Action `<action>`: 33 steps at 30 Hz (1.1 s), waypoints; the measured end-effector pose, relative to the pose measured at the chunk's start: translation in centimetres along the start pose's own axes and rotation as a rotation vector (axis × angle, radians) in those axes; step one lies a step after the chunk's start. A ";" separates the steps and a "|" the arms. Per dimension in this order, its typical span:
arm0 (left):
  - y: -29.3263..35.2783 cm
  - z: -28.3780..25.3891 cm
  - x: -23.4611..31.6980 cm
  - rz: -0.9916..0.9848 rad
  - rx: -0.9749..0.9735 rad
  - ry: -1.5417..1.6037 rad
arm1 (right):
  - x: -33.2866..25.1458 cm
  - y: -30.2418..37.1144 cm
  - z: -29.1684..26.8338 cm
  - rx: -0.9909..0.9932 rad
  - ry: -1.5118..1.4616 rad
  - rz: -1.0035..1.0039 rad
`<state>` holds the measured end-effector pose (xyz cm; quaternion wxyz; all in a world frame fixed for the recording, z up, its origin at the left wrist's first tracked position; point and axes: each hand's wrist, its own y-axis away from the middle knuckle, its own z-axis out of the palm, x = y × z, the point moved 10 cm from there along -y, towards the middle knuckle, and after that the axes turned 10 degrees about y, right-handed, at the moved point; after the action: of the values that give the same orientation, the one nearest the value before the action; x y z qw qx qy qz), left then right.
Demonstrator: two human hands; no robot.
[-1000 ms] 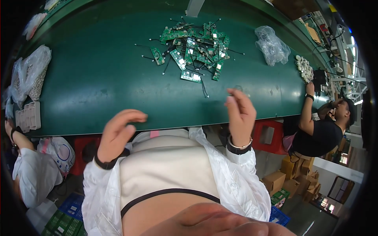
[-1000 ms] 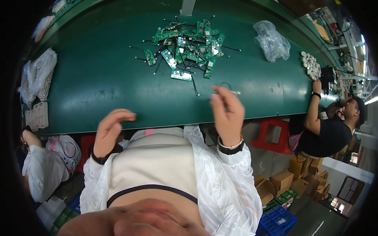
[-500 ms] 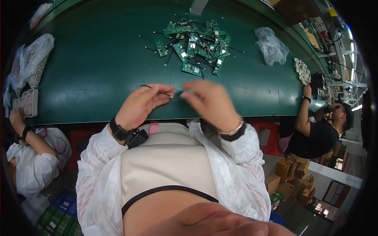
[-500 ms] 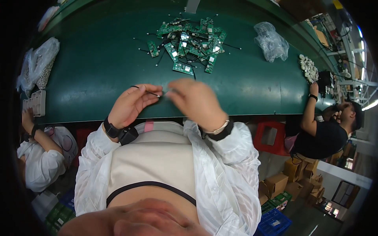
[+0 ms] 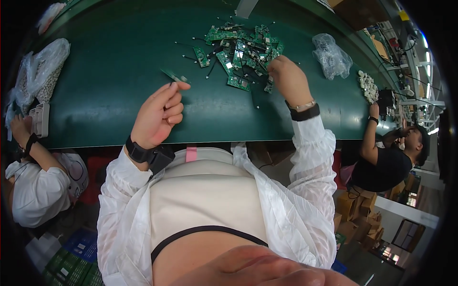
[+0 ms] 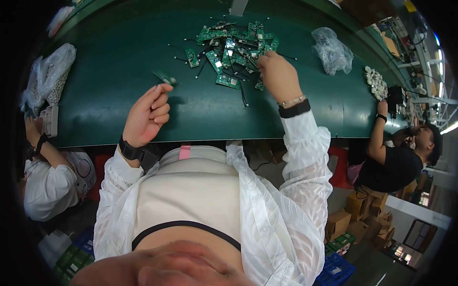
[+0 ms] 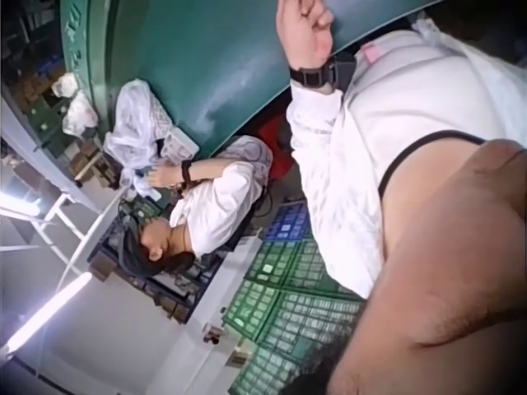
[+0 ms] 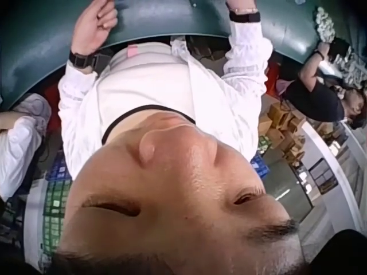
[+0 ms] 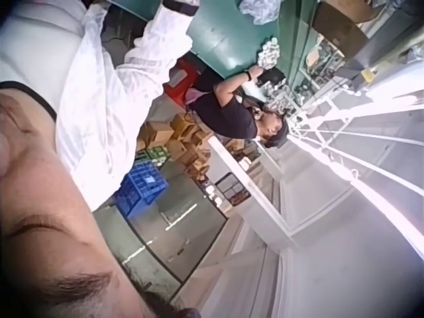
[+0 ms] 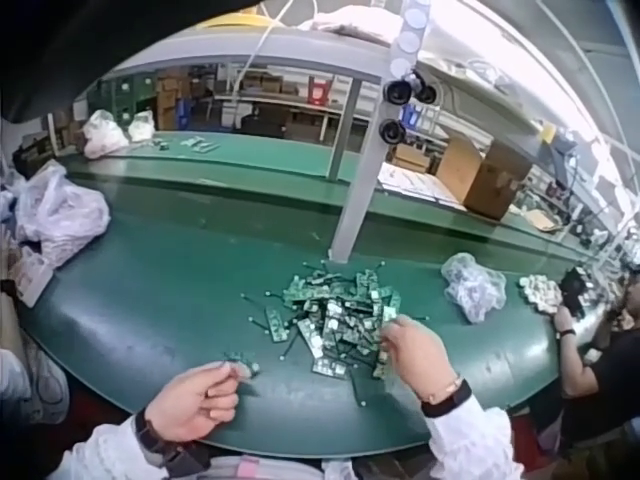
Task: The person picks up a circuit board and a plastic housing by hand. They thread the wires of the circuit board through a hole in the housing and then press the circuit board into its designated slot within the housing.
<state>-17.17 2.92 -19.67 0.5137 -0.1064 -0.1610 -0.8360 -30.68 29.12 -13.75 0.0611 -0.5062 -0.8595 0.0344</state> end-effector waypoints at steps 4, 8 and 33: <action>-0.7 -0.2 -0.4 0.021 0.134 -0.140 | -0.8 2.0 -5.5 0.292 -0.154 -0.005; -1.8 1.3 -1.7 0.002 0.457 -0.132 | -6.4 3.9 -8.3 0.468 -0.297 -0.275; 2.2 1.5 3.7 0.261 0.061 -0.209 | -4.7 -6.1 -0.2 0.152 -0.066 0.041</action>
<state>-16.86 -0.48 -16.70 0.6013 -0.1971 -0.2236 -0.7413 -33.65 22.02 -13.18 0.0704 -0.5163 -0.8454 0.1175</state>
